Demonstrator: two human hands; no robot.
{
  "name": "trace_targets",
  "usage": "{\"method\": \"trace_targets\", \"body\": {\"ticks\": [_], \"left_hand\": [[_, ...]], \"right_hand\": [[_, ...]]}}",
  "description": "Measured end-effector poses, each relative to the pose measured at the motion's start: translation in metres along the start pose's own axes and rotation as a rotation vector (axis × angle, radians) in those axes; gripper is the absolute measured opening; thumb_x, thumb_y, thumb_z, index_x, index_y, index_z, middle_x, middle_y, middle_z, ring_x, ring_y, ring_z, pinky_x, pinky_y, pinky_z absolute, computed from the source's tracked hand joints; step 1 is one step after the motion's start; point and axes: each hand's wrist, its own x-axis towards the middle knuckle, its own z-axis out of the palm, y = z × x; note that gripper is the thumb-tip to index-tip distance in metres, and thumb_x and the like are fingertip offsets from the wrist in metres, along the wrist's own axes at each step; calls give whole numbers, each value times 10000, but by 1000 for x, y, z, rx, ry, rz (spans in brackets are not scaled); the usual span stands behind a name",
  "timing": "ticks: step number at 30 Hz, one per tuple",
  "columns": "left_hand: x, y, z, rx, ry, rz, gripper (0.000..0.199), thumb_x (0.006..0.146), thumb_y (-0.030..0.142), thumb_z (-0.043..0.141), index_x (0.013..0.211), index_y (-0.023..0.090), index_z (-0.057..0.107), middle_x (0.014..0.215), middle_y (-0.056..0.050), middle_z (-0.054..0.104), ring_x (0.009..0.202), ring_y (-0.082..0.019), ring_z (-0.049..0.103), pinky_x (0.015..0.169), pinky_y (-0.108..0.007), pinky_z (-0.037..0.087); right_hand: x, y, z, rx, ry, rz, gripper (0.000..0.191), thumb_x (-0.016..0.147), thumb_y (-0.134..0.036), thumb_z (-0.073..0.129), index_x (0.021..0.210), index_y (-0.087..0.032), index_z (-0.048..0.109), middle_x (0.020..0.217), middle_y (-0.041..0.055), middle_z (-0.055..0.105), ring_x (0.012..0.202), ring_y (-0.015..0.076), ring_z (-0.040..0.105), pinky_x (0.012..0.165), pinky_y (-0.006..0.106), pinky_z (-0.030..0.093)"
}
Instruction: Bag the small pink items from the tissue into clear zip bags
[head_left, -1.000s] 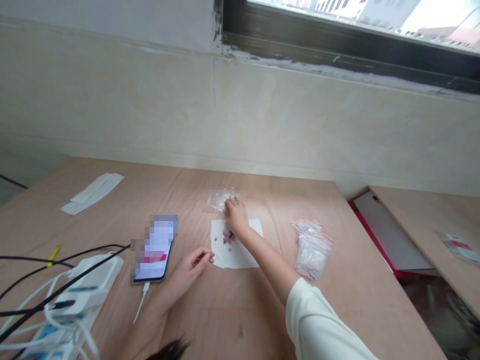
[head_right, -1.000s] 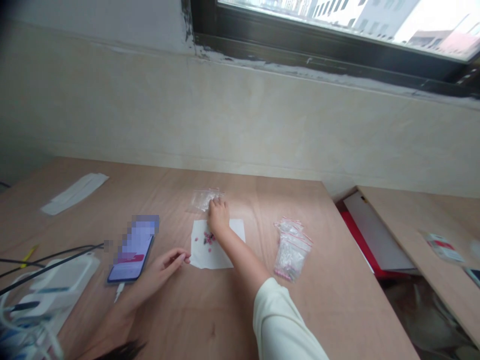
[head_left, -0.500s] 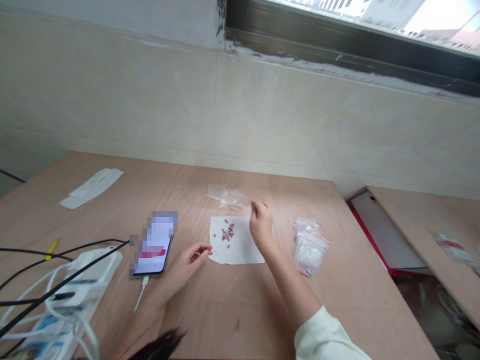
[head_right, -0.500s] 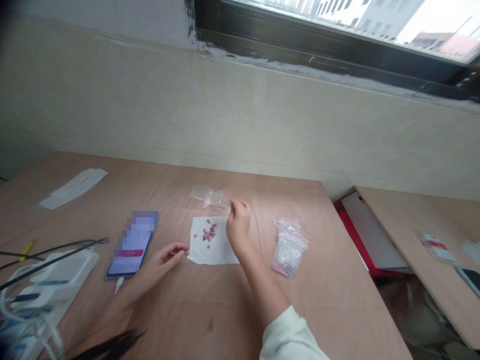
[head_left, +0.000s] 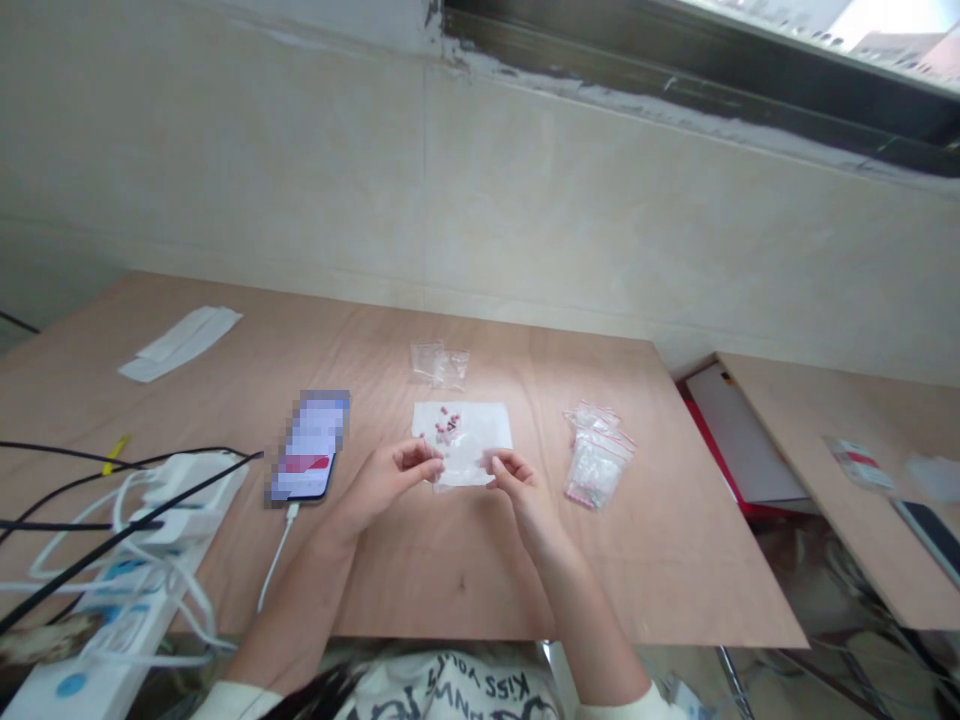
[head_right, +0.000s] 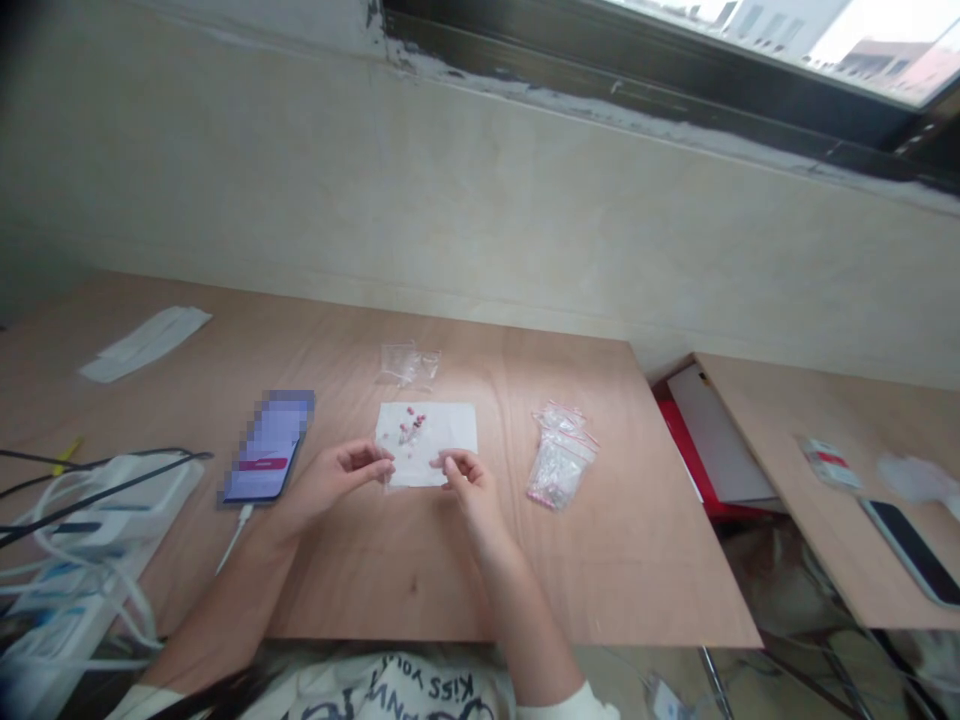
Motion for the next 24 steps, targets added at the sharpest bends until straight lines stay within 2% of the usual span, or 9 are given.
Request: {"method": "trace_targets", "body": {"ticks": [3,4,5,9,13,16,18,22,24], "left_hand": [[-7,2,-3,22,-10,-49,204,655,329,624,649,132,570,569,11,594,546,-118,560,578,-247,460],[-9,4,-3,37,-13,-62,206,646,326,630,624,134,557,542,15,585,516,-113,551,549,-239,454],[-10,5,-2,58,-15,-70,210,643,322,632,602,138,542,521,19,577,493,-108,543,523,-229,446],[-10,10,5,203,-22,-55,208,659,303,604,562,152,501,468,41,531,426,-85,499,427,-188,393],[-10,10,10,299,-80,1,156,676,272,562,585,163,498,486,55,501,433,-79,492,410,-173,378],[-13,12,6,291,-173,23,148,719,305,528,676,164,535,557,31,557,529,-105,553,499,-195,426],[-16,14,-1,322,-173,21,165,748,315,489,718,164,549,593,17,575,556,-115,561,526,-208,433],[-19,15,-9,560,9,82,86,718,227,480,721,169,543,639,8,546,583,-130,539,557,-236,442],[-19,14,-7,626,46,187,175,705,171,460,855,173,550,801,-28,571,763,-167,559,710,-281,458]], "right_hand": [[-7,-1,4,-216,248,-111,232,664,-317,570,828,-184,475,839,43,538,716,151,494,624,280,408],[-11,-3,7,-283,275,-169,198,673,-300,561,802,-188,460,814,32,519,707,146,478,631,278,400],[-16,-7,12,-338,249,-221,158,693,-289,544,777,-191,452,785,22,505,702,144,468,637,276,393],[-29,-26,33,-444,-18,-311,91,753,-268,493,716,-188,470,717,13,513,679,137,467,630,263,383],[-26,-34,43,-527,-134,-315,133,758,-243,479,642,-178,484,626,4,517,600,124,456,559,241,357],[-19,-32,38,-538,-161,-301,151,752,-200,445,609,-172,484,571,-6,500,536,108,437,503,223,325],[-17,-29,34,-546,-126,-286,142,725,-179,445,584,-173,465,545,-15,473,513,103,422,483,217,309],[-18,-28,35,-576,-101,-239,122,666,-143,442,550,-179,423,522,-25,443,496,100,405,468,213,287],[-19,-29,40,-556,-101,-223,113,657,-135,428,556,-182,404,533,-28,437,500,98,401,471,213,288]]}}
